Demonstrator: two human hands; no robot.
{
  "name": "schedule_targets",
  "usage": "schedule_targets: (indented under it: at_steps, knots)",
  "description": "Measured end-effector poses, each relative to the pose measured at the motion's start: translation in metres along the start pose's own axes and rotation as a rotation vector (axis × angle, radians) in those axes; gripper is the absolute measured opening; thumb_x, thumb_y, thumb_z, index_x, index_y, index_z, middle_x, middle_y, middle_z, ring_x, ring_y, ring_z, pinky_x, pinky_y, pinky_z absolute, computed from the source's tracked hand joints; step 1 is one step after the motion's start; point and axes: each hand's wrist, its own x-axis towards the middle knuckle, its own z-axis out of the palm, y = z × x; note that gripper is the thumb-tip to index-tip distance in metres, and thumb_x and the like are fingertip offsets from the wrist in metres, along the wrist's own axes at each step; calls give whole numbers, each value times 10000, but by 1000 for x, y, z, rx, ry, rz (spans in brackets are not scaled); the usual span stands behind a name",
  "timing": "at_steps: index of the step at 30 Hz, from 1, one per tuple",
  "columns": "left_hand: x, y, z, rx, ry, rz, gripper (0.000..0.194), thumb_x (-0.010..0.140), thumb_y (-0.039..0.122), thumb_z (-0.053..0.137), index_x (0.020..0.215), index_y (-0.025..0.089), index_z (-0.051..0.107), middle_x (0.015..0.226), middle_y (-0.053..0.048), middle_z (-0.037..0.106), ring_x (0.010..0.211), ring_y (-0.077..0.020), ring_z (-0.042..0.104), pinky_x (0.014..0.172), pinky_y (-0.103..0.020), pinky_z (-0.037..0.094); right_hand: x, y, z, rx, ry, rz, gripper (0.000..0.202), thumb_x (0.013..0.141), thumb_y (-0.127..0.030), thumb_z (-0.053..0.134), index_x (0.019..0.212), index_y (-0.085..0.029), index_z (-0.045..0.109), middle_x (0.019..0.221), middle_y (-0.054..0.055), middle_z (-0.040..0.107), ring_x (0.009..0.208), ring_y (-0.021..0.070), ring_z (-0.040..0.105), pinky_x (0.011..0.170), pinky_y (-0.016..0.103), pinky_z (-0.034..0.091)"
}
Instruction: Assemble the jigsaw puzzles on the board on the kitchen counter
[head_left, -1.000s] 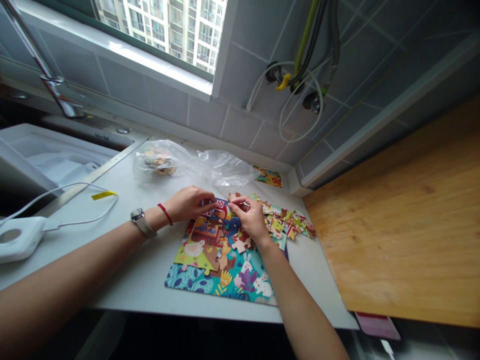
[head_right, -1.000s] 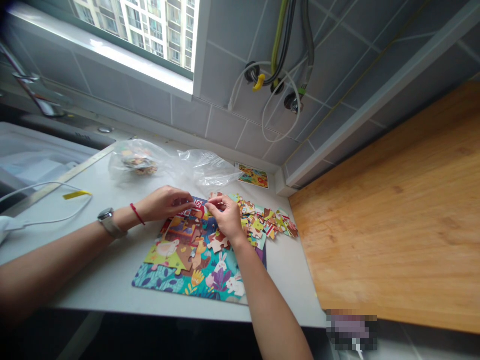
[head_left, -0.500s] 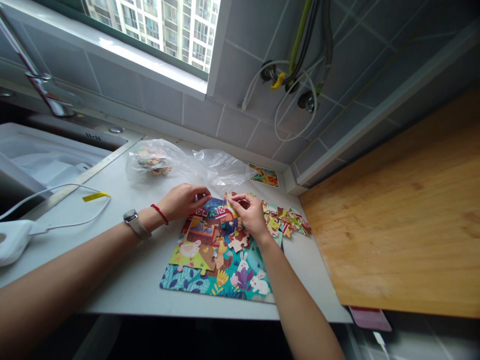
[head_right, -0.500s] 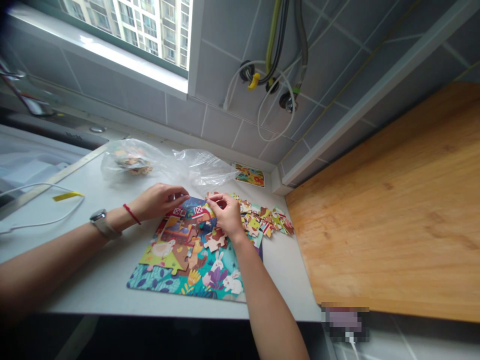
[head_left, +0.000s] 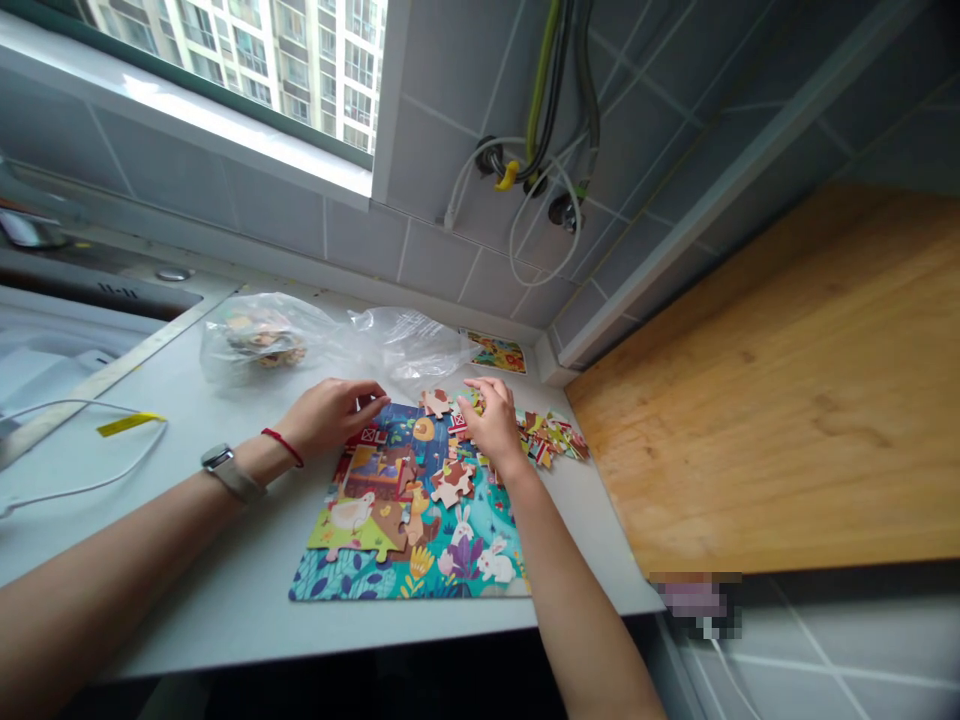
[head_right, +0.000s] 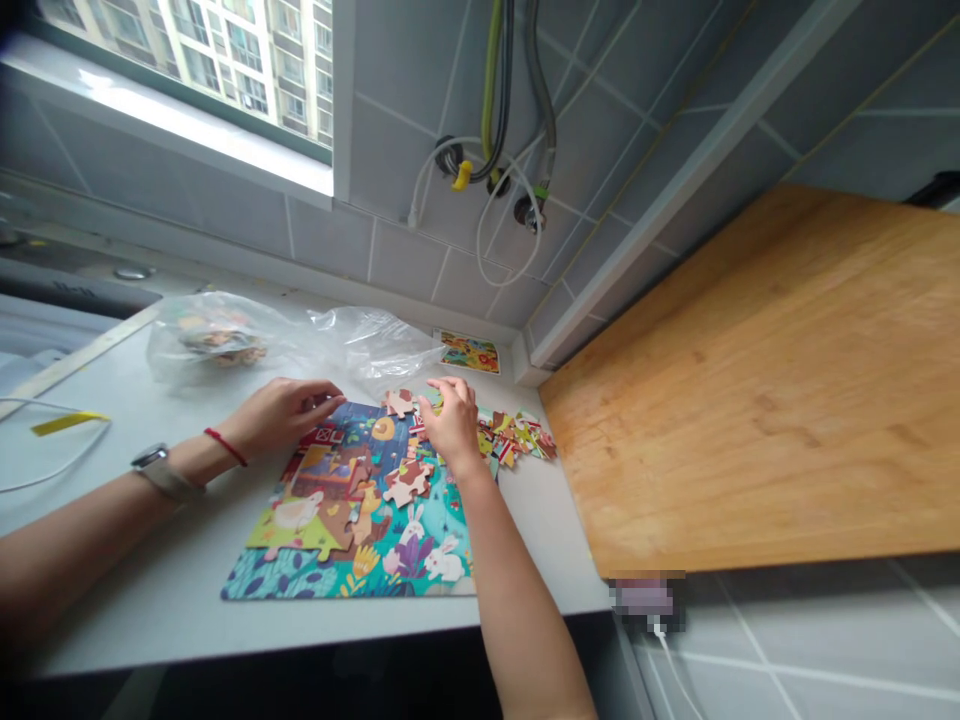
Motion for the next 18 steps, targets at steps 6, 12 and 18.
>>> schedule_targets:
  at_steps: [6,12,18]
  knots:
    - [2,-2,2,-20,54,-54,459,956,551,459,907,221,775,693,-48,729,609,-193,635,591,-273,389,-12,36,-62,-300,-7,164,310,979,-297,603,1222,-166,745,1274,150,693,1204,269,654,1080,353,482]
    - [3,-4,4,-46,56,-61,451,940,550,469,925,228,785,755,-62,755,680,-230,670,624,-300,396,-58,83,-109,-512,29,325,316,893,-151,575,1133,-148,782,1135,204,758,1040,316,716,909,408,531]
    - [3,-3,3,-45,47,-49,457,950,541,461,936,220,786,762,-69,757,689,-232,675,638,-302,405,-76,88,-112,-490,89,216,263,936,-130,548,995,-155,803,959,188,806,837,273,742,791,367,512]
